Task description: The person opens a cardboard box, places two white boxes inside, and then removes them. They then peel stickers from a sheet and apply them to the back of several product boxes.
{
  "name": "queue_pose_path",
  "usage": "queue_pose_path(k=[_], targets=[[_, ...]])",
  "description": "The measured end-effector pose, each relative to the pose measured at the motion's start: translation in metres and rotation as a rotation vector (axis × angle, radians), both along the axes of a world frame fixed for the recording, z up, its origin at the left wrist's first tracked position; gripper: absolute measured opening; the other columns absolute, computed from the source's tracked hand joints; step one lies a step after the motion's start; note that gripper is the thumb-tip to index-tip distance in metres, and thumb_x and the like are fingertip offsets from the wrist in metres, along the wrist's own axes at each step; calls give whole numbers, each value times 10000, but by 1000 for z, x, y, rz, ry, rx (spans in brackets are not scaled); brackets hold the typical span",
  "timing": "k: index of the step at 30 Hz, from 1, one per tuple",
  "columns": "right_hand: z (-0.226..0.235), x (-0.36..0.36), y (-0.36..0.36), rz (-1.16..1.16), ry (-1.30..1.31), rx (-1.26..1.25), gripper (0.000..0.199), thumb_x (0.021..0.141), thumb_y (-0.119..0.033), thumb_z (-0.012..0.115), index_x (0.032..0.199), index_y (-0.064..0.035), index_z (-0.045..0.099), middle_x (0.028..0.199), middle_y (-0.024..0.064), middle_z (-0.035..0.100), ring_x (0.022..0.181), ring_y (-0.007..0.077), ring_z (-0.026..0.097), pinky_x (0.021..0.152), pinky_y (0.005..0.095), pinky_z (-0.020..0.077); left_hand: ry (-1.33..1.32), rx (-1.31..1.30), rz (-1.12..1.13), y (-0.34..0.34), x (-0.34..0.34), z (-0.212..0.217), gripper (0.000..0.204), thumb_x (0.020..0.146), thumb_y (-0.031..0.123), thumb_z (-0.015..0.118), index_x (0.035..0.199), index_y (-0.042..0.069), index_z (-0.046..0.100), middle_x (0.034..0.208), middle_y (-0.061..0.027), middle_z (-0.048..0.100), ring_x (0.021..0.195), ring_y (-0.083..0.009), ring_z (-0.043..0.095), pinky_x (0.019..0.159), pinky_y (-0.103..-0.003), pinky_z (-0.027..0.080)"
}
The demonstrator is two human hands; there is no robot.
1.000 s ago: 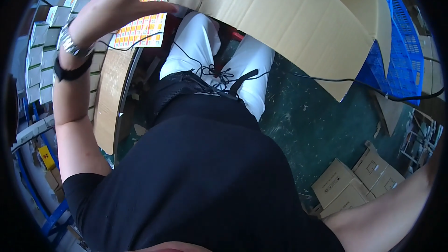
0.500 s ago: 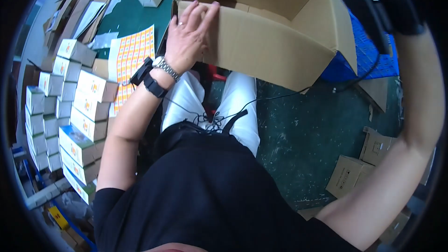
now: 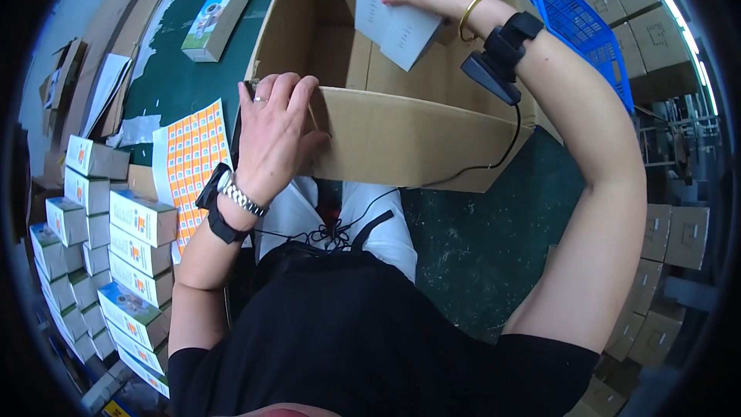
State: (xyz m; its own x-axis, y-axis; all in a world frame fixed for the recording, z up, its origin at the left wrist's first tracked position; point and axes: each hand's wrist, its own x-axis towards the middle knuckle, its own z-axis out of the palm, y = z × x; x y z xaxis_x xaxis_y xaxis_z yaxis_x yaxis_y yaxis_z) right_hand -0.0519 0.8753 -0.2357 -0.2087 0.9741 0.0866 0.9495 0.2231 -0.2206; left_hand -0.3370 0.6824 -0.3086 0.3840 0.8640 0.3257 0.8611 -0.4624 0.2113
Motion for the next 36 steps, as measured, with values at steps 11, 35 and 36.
queue_pose_path(k=[11, 35, 36], targets=[[-88, 59, -2, -459, 114, -319, 855, 738, -382, 951, 1322, 128, 589, 1261, 283, 720, 1144, 369, 743, 990, 412, 593, 87, -27, 0, -14, 9, 5, 770, 749, 214, 909, 1426, 117, 555, 1307, -99, 574, 1292, -324, 530, 1206, -768, 248], [-64, 112, -55, -496, 442, -197, 900, 759, -322, 959, 1364, 104, 447, 1323, 286, 626, 1156, 367, 717, 954, 442, 607, 125, 41, -8, -7, 16, 6, 808, 722, 321, 946, 1406, 125, 564, 1274, -103, 603, 1302, -333, 533, 1199, -783, 244], [-64, 111, -60, -499, 450, -193, 900, 759, -322, 959, 1364, 104, 447, 1323, 286, 626, 1156, 367, 717, 954, 442, 607, 134, 53, -2, -6, 16, 5, 813, 722, 327, 950, 1409, 128, 564, 1276, -103, 604, 1305, -333, 534, 1198, -780, 249]])
